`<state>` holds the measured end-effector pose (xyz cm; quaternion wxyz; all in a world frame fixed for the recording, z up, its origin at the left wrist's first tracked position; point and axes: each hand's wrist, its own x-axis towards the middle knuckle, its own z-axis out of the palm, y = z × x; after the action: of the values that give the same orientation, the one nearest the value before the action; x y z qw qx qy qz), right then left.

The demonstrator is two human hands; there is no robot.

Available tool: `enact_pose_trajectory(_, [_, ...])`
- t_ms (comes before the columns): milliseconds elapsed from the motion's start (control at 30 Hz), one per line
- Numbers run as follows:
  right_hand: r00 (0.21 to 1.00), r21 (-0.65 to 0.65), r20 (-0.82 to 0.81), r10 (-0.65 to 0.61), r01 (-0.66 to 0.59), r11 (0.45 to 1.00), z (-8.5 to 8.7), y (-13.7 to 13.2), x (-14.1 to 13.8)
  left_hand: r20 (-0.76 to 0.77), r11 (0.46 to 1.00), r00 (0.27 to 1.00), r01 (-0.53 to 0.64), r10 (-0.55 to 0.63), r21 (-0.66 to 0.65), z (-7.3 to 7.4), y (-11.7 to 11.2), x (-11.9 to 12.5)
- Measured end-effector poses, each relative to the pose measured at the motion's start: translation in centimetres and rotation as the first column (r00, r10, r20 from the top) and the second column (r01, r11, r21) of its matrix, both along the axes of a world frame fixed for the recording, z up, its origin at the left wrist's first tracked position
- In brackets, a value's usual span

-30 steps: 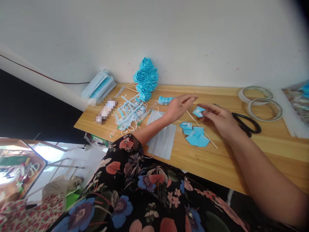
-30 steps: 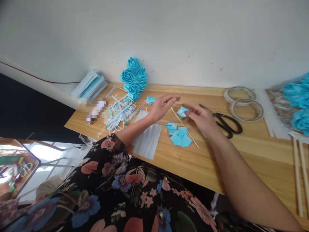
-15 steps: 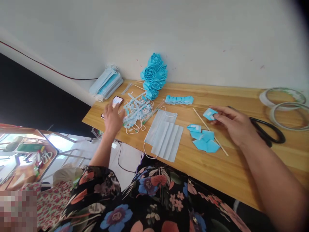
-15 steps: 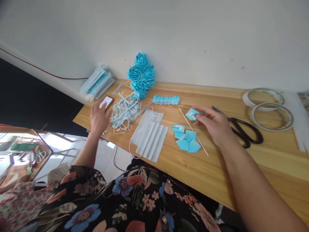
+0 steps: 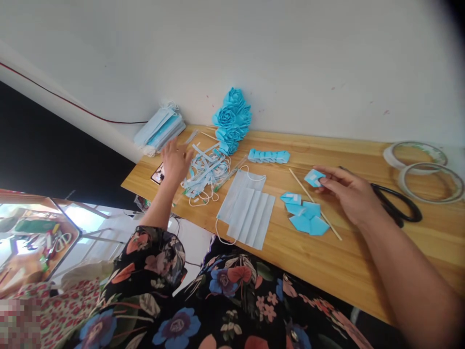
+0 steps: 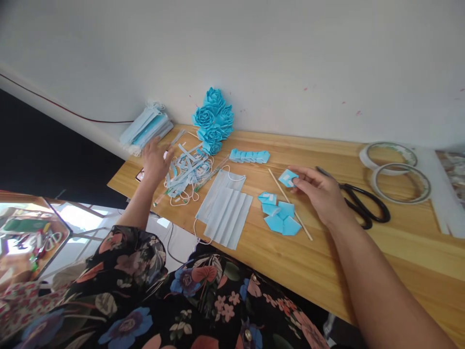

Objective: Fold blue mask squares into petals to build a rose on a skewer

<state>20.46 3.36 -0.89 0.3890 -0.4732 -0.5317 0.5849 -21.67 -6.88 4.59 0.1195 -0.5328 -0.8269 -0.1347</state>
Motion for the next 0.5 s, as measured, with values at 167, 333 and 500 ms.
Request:
enact_pose_trajectory(167, [1.0,-0.014,0.003,-0.002,0.002,1.0,-0.2,0.0,0.0,0.022,0.776,0.801,0.571,-0.598,0.268,1.2,2.1,9.8])
enact_pose_trajectory(333, [1.0,-0.037,0.018,-0.006,0.007,0.999,-0.2,0.0,0.1,0.135,0.575,0.564,0.753,-0.814,0.319,0.6,4.0,17.2])
enact_pose_trajectory(500, [1.0,-0.063,-0.006,0.002,-0.002,0.998,0.1,0.0,0.1,0.258,0.602,0.545,0.74,-0.798,0.299,-0.3,7.1,21.2])
